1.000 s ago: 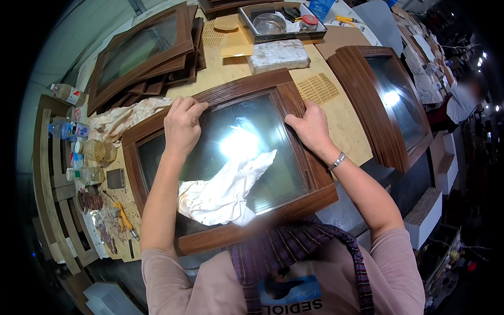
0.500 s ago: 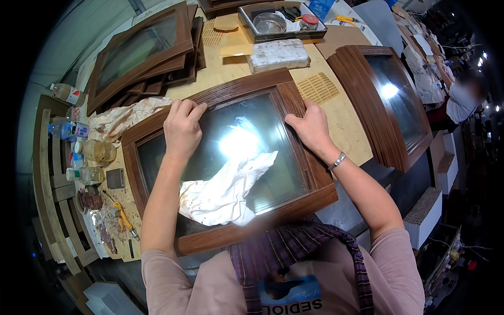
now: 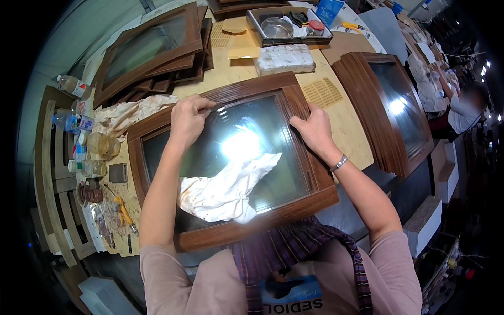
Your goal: The person cleans glass panes in wooden cabinet doors by wiping them with a cloth and a liquid from a bottle, applies small labels to the wood, and uses a scraper to clean the edges.
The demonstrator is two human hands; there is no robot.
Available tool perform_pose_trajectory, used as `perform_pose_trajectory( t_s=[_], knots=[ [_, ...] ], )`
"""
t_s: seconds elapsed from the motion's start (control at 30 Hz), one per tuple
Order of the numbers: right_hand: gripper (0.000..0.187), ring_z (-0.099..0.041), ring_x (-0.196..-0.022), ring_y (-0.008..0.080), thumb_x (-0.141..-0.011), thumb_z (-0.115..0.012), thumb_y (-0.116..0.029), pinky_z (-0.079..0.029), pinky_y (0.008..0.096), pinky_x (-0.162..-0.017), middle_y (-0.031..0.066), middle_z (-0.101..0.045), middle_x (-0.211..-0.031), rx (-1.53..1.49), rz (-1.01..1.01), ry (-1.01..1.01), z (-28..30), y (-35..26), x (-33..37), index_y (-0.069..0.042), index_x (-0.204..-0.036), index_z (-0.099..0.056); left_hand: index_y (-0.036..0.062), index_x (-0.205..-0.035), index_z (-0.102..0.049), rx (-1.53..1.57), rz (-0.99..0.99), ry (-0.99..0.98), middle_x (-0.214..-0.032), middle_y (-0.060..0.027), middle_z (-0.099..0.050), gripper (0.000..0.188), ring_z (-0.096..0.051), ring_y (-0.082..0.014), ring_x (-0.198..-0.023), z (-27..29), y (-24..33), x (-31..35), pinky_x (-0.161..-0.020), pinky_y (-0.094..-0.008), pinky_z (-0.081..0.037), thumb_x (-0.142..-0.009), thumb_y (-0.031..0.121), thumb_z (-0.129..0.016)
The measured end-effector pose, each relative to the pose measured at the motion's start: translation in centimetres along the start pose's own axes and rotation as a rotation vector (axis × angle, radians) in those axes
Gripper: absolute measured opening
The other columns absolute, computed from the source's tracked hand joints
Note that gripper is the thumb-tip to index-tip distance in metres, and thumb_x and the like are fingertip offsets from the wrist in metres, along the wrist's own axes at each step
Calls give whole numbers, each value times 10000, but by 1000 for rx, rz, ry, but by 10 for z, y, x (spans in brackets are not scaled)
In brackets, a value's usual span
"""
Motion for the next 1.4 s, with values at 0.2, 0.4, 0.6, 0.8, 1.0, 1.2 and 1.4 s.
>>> perform_pose_trajectory(
  t_s=[0.2, 0.4, 0.6, 0.8, 1.0, 1.2, 1.4],
  knots=[
    [512, -640, -949, 447, -714, -697, -258, -510, 457, -855, 330, -648, -1004, -45, 2, 2, -2, 4, -2, 145, -1017, -608, 60, -926, -751, -141, -145, 154, -840, -75, -651, 219, -623, -272, -856, 2, 12, 14, -743, -391, -504, -764, -49, -653],
    [514, -639, -953, 446, -716, -698, -267, -510, 456, -860, 324, -649, -1011, -7, -4, 0, -1, 5, -2, 143, -1014, -610, 38, -934, -740, -94, -211, 136, -800, -76, -615, 238, -598, -262, -782, 1, 22, 22, -698, -374, -486, -746, -86, -663],
    [496, -641, -950, 444, -717, -696, -269, -510, 458, -857, 325, -649, -1006, 0, -3, 10, -3, 9, -3, 135, -993, -614, 56, -916, -733, -281, -304, 264, -800, -59, -598, 288, -597, -253, -812, 1, 23, 25, -701, -381, -514, -691, -85, -621],
    [464, -662, -859, 426, -710, -704, -262, -523, 450, -799, 301, -669, -895, -38, 15, 14, 0, 5, -1, 130, -945, -623, 38, -906, -720, -286, -360, 279, -798, -75, -589, 295, -589, -268, -812, -7, 20, 21, -707, -388, -517, -672, -95, -597],
    [413, -671, -782, 410, -705, -711, -236, -523, 441, -727, 289, -668, -799, -64, 16, 3, 1, 7, 0, 125, -884, -620, 55, -901, -717, -260, -439, 247, -831, -78, -600, 261, -595, -269, -824, -25, 41, 13, -712, -386, -522, -690, -51, -606],
    [400, -666, -813, 428, -703, -709, -222, -520, 451, -746, 309, -663, -836, -81, 74, 41, 1, 9, -2, 127, -877, -619, 59, -923, -713, -328, -385, 251, -801, -74, -587, 271, -596, -268, -795, -4, 27, 18, -697, -388, -512, -699, -66, -626],
    [400, -663, -822, 430, -703, -707, -227, -521, 450, -755, 307, -661, -842, -50, 71, 30, 0, 5, -1, 123, -878, -625, 71, -885, -693, -364, -465, 269, -803, -51, -580, 247, -598, -249, -821, -11, 32, 16, -647, -369, -534, -681, -39, -608]
  ],
)
Point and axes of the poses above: each hand's wrist, its own x-axis away from the middle knuckle, its own z-axis out of the back of the hand, y = z × x, the point moved 5 cm from there along -x, towards the middle knuckle
